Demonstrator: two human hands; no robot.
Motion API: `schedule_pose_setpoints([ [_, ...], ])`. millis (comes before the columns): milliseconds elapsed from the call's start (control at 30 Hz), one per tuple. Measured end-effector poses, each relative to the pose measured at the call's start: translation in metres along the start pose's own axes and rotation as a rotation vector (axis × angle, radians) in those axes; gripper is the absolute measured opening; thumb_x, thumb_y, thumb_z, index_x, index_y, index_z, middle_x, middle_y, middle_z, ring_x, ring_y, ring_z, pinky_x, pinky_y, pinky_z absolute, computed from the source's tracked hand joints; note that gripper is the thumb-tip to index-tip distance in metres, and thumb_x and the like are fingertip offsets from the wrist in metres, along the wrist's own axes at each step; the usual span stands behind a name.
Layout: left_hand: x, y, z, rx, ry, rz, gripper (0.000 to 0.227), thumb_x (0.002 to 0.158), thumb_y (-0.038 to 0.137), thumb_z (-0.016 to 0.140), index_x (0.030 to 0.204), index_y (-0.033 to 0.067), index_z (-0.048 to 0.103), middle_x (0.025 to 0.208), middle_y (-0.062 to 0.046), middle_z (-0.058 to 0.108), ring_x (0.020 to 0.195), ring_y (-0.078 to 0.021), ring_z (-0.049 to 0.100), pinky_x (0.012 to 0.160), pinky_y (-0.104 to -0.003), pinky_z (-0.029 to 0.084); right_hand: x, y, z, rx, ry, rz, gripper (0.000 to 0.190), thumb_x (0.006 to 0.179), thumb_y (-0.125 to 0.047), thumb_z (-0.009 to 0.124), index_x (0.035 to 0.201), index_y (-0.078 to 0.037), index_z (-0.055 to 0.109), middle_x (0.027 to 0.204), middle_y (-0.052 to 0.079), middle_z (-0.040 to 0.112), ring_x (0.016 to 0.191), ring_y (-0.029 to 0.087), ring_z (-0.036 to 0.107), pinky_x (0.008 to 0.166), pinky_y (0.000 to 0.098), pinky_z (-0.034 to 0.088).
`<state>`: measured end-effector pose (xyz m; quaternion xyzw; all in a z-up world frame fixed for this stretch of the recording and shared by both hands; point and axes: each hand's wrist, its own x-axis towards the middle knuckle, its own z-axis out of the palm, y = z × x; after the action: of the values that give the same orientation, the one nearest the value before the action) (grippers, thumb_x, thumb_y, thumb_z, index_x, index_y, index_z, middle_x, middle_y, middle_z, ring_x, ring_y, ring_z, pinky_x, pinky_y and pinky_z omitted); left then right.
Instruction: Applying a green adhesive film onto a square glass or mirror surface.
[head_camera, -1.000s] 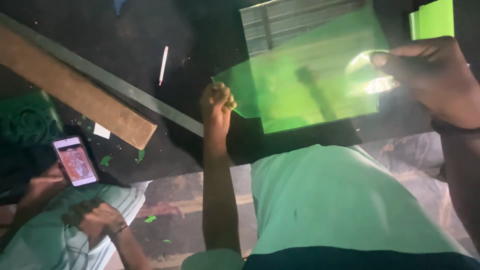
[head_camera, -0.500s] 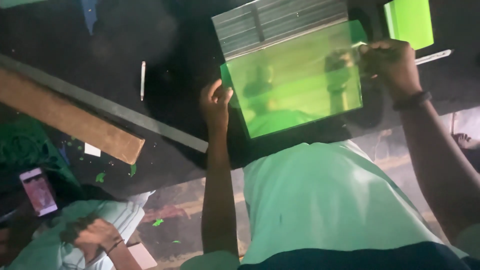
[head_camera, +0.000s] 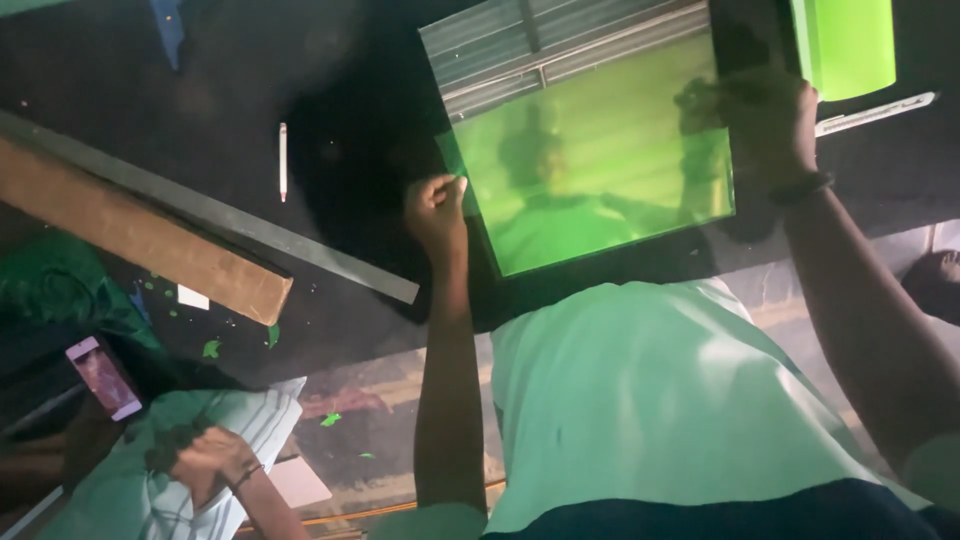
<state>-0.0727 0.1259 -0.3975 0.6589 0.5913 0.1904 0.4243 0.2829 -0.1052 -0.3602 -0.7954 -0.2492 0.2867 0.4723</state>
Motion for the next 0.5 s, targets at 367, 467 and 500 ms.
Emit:
schedule_pose_setpoints([
  [367,0.000,0.008,0.009,0.053,0.009,0.010,0.011,0.089,0.014,0.078,0.096,0.0066,0.076,0.096,-0.009,0.078,0.082,-0.0159,0.075,0.076,-0.028,0.062,0.005,0.008,-0.004,-0.171,0.047,-0.036,0.017,0.100,0.001,0.070,0.116,0.003,0.076,0.099,0.012,0.077,0.086,0.014,0.072,0.074,0.0269,0.057],
  [467,0.000,0.008,0.010,0.057,0.011,0.007,0.010,0.089,0.014,0.078,0.096,0.0067,0.077,0.095,-0.009,0.079,0.081,-0.0164,0.077,0.076,-0.029,0.062,0.007,0.018,-0.005,-0.199,0.046,-0.042,0.017,0.099,0.002,0.069,0.114,0.003,0.077,0.098,0.012,0.077,0.085,0.014,0.072,0.074,0.0272,0.057],
  [500,0.000,0.007,0.011,0.041,0.021,0.026,0.011,0.089,0.014,0.078,0.097,0.0066,0.077,0.094,-0.009,0.080,0.081,-0.0166,0.078,0.076,-0.029,0.063,0.007,0.023,-0.005,-0.212,0.046,-0.070,0.017,0.098,0.003,0.069,0.112,0.004,0.078,0.099,0.012,0.077,0.086,0.015,0.073,0.075,0.0276,0.057],
])
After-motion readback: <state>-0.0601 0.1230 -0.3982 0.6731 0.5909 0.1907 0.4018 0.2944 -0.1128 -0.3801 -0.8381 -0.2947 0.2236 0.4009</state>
